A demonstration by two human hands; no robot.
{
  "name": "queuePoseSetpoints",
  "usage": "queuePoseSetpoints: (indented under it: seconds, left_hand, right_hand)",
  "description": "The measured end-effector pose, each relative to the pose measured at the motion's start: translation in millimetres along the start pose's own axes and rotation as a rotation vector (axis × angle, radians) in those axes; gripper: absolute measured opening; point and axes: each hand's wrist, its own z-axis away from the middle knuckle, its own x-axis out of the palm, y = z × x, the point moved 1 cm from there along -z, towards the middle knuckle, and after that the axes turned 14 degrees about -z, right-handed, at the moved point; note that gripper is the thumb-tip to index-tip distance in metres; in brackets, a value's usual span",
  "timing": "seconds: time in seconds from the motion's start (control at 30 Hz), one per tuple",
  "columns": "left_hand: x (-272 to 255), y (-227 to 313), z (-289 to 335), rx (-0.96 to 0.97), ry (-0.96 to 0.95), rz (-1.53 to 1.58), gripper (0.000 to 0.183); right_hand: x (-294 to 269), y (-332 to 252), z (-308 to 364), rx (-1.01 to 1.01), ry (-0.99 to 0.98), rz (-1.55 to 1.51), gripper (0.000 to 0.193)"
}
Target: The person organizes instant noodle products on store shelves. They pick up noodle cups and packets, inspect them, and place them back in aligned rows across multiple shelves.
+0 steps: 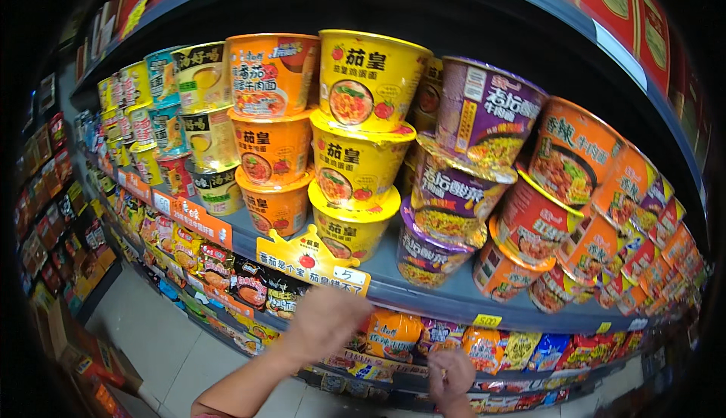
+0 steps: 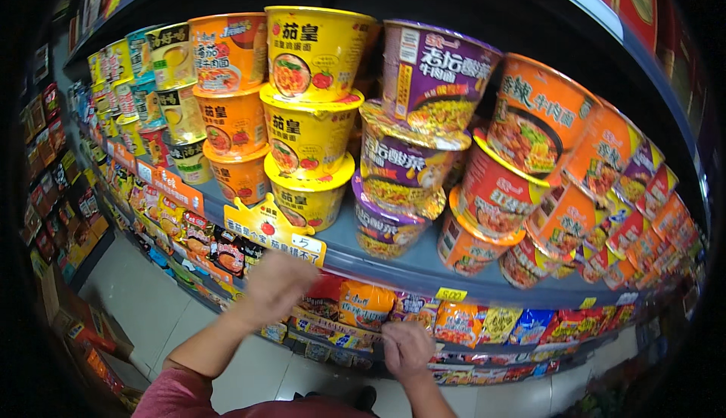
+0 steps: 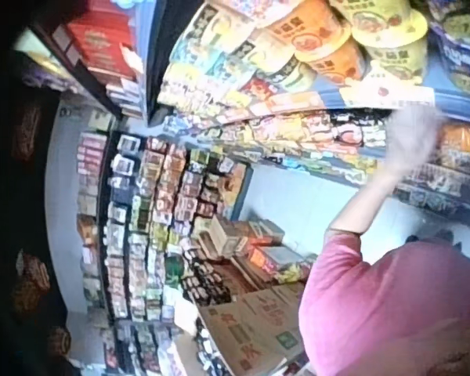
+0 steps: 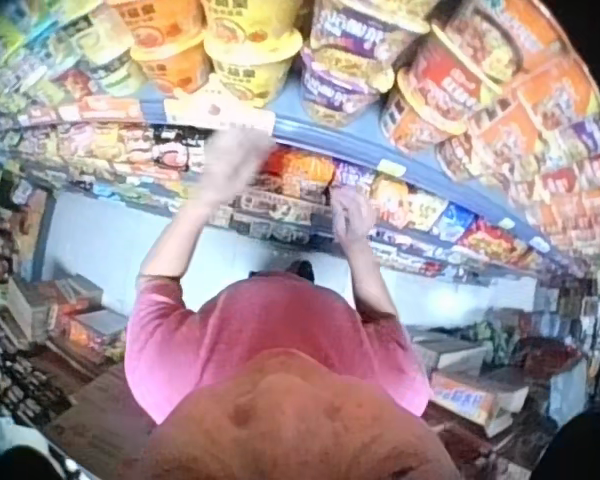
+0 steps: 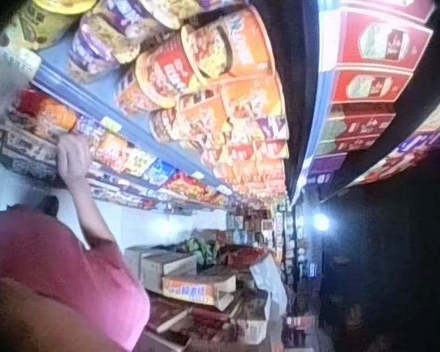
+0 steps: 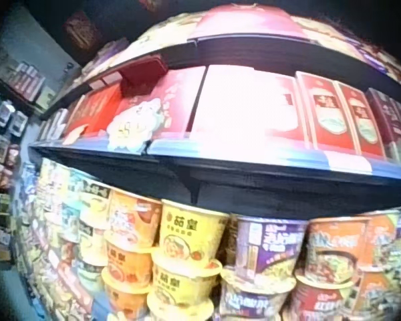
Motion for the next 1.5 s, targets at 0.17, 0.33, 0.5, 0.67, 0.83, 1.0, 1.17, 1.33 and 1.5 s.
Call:
queuePoseSetpoints:
  seconds: [0.17,0.33,0.5,0.67,0.83,1.0,1.17,1.33,1.5]
  left_hand:
    - [-18,-51,-37,-0.184,0.191,-0.276,0.03]
    - [-22,-62,-57,-0.232,0.137,-0.195,0.029]
    - [-13,-73,-73,-0.16,0.118,-0.151,0.018]
    - [-14,-90,-65,-0.097,0.165,-0.179,0.013]
    - [6,-84,-71,-0.027,0.202,-0.195,0.012]
    - [-23,-72,-68,-0.069,0.2,-0.222,0.014]
    - [-11,-80,-67,-0.042,0.222,-0.164,0.016]
    - [18,-90,-59,-0.097,0.238,-0.132,0.011]
    - [-27,-56,-59,-0.16,0.179,-0.136,0.012]
  right_hand:
    - [6,-18,-124,-0.241,0.145,0.192,0.025]
    - [13,-6,-170,-0.148,0.19,0.229,0.029]
    - [1,0,-181,-0.137,0.107,0.211,0.021]
    - [7,14,-181,-0.164,0.054,0.123,0.017]
    - [-11,7,-171,-0.093,0.076,0.177,0.014]
    - [-49,19,-138,-0.051,0.289,0.237,0.015]
    - [-75,41,-121,0.001,0.306,0.349,0.021]
    - [-83,40,-132,-0.157,0.2,0.596,0.019]
    - [-68,40,-142,-0.182,0.249,0.453,0.022]
